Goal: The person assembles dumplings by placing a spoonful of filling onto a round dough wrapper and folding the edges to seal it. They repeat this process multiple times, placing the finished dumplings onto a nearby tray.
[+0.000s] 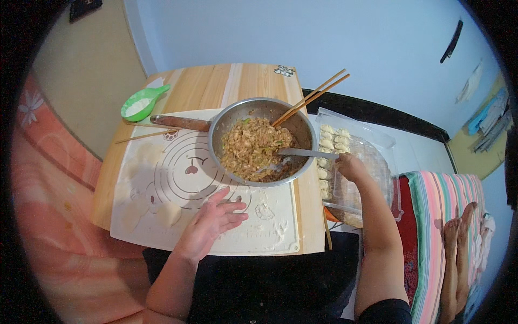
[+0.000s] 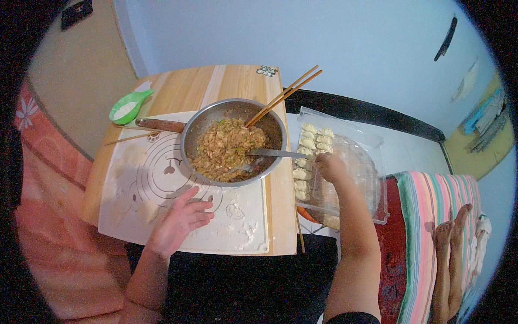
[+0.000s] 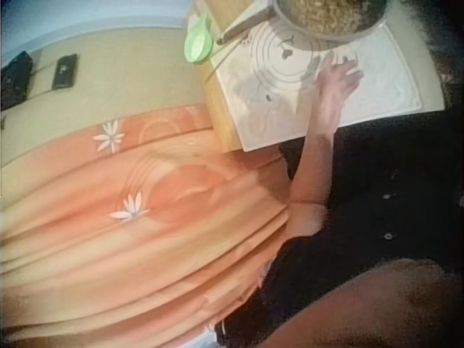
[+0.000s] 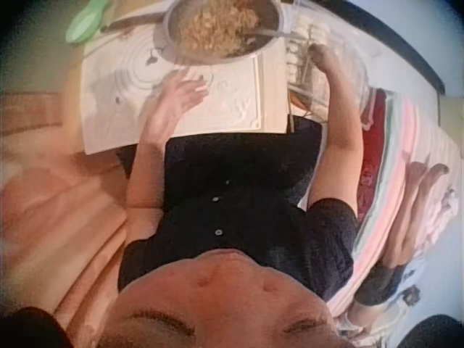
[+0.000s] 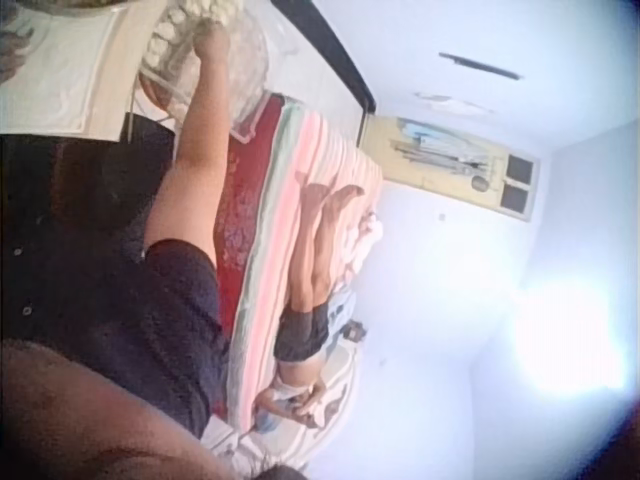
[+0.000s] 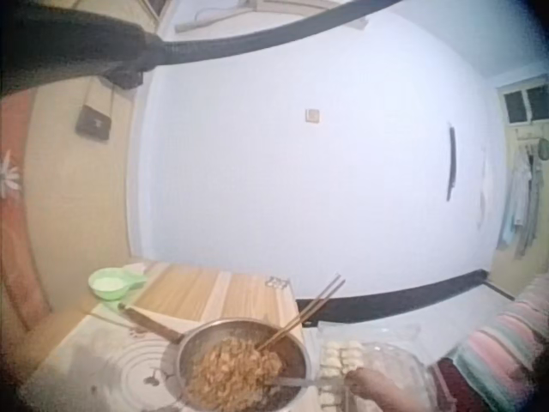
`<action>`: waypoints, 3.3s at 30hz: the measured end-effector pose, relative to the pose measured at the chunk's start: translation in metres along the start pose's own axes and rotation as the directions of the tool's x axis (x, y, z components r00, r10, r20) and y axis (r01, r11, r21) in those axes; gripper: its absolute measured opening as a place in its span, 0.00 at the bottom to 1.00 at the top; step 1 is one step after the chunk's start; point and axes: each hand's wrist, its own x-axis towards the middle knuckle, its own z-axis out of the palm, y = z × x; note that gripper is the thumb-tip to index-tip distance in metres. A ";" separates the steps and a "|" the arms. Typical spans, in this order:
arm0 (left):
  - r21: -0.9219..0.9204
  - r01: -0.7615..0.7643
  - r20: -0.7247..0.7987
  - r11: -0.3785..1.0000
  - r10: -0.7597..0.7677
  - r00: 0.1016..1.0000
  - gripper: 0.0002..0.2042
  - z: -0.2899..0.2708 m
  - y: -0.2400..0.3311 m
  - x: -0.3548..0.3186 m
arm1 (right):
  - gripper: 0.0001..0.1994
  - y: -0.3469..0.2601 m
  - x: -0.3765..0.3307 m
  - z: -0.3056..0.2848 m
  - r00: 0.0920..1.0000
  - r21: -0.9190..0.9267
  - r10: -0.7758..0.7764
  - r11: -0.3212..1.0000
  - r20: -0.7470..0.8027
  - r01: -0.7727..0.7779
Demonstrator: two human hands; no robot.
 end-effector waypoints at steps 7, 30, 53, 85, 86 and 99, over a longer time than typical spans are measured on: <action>0.063 -0.024 -0.029 0.998 0.025 0.999 0.28 -0.006 -0.001 0.001 | 0.15 -0.007 -0.003 0.005 0.991 -0.016 -0.068 0.998 -0.118 0.066; 0.916 0.395 -0.313 -0.070 0.493 0.812 0.12 -0.105 0.031 -0.053 | 0.10 -0.297 -0.161 -0.043 0.855 0.441 -0.516 0.780 0.053 0.443; 0.346 -0.149 -0.286 0.926 0.255 0.923 0.11 0.011 -0.004 0.001 | 0.13 -0.283 -0.128 0.006 0.989 0.921 -0.112 0.387 0.096 -0.046; 0.215 -0.057 -0.254 0.975 0.113 0.961 0.21 -0.006 -0.010 -0.001 | 0.09 -0.274 -0.122 0.005 0.978 0.965 -0.096 0.203 0.186 -0.164; 0.205 -0.050 -0.276 0.978 0.107 0.955 0.21 -0.003 -0.008 -0.002 | 0.10 -0.275 -0.122 0.004 0.977 0.972 -0.126 0.183 0.172 -0.148; -0.524 0.096 0.173 0.846 -0.004 0.985 0.26 0.010 -0.034 0.000 | 0.22 -0.284 -0.134 -0.014 0.939 0.981 -0.291 -0.008 0.182 -0.192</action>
